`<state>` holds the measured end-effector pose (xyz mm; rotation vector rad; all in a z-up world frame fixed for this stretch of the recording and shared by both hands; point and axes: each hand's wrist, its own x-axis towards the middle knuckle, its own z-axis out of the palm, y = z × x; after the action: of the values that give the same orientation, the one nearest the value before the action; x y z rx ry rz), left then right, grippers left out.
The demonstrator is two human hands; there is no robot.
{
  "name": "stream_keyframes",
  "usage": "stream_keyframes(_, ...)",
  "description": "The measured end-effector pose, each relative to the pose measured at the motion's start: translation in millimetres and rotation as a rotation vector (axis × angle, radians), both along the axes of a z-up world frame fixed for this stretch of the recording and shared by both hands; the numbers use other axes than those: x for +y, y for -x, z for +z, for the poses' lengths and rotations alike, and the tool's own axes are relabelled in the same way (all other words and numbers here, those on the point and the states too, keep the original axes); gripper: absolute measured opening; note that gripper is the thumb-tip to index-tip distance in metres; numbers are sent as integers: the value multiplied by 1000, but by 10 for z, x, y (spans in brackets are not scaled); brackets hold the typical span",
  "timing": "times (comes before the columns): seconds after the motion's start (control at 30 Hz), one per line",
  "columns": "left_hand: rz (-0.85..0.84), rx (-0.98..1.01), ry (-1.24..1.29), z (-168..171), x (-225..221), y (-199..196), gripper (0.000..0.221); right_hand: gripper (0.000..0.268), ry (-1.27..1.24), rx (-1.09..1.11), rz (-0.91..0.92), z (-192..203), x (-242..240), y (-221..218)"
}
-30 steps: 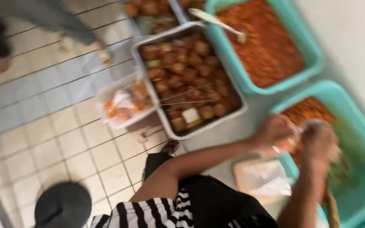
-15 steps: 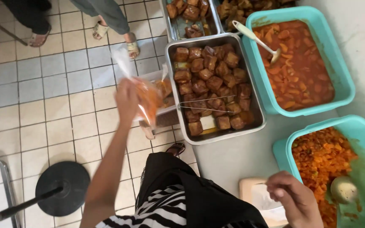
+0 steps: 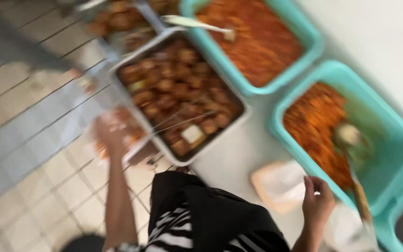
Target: The person scoops various food items like tofu, potatoes, and noodles from large containers into plastic bags and ties them closed.
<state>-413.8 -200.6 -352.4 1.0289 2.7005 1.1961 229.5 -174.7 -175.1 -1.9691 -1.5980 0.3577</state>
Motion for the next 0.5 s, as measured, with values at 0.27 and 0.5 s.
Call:
stream_keyframes(0.27,-1133,-188,-694,1558,1025,-2808,11,72,-251,-333,55,53,-181,176)
stream_keyframes(0.5,-1919,169,-366,1124,1411,-4680,67,20,-160,-426,18,-475,-124,87)
